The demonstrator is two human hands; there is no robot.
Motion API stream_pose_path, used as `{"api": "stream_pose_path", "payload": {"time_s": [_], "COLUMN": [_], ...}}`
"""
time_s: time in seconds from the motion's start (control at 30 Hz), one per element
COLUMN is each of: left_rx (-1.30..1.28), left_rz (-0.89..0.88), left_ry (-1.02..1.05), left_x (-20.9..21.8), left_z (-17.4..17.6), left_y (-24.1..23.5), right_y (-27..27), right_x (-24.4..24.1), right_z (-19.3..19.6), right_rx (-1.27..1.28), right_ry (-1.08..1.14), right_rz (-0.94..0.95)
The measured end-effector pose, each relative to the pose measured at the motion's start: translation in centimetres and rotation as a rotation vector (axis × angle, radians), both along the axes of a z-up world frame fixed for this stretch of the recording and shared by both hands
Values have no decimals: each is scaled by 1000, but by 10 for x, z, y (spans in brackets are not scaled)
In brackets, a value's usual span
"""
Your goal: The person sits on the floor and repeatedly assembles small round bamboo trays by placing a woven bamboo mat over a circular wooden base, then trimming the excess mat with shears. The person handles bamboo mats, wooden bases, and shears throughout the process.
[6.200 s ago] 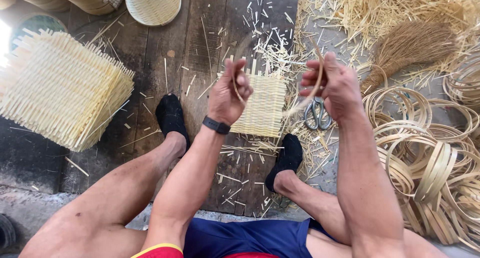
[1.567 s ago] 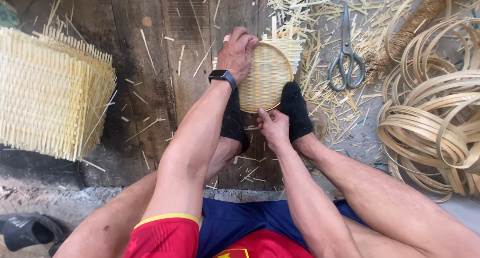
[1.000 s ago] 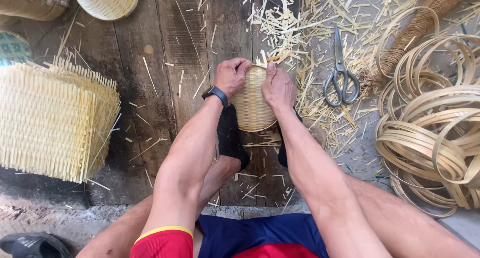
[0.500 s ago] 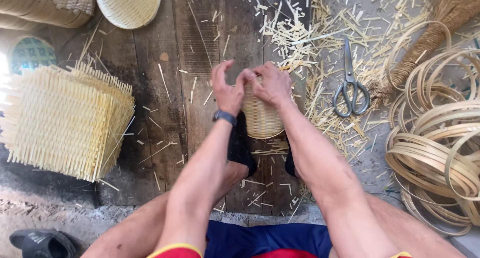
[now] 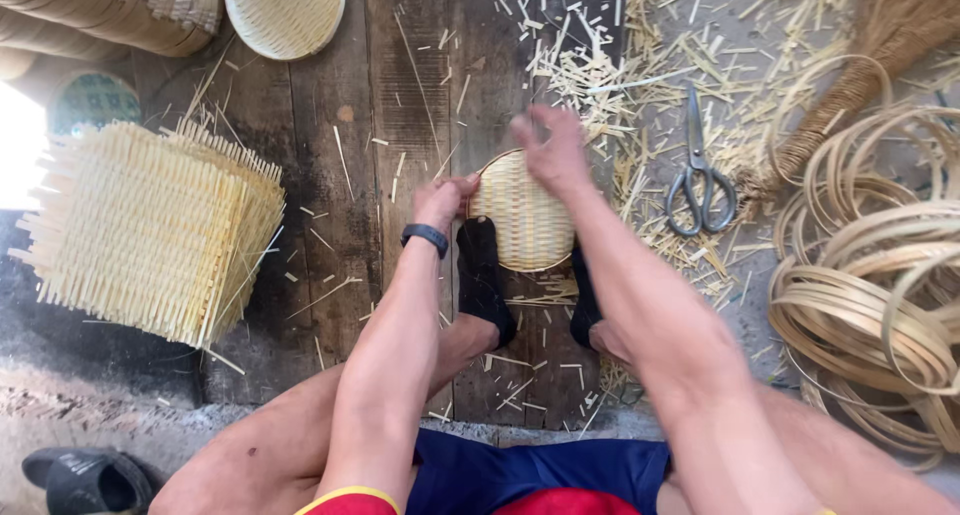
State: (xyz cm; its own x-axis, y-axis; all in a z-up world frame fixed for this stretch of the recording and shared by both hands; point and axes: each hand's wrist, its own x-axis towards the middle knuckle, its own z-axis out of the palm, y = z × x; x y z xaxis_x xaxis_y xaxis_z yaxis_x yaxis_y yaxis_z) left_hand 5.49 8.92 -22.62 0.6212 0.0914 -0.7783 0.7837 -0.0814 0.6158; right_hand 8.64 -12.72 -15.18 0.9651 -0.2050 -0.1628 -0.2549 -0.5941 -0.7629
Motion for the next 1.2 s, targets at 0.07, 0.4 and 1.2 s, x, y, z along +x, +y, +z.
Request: {"api": "stream_pose_path", "payload": {"time_s": [0.07,0.4,1.2], "left_rx": [407,170,734], "left_rz": [-131,-569,-527], "left_ry": [-506,-845,-892], "left_x": [6,4,-94], "left_z": [9,116,73], "left_y": [-11,-65,-107], "right_y": [-37,-242,-259], "right_x": [-2,-122,-164], "right_z": [30,207,-92], "right_rx": [-68,-699,478], "right_ry": [-301,559,527], "right_rz": [9,338,-228]}}
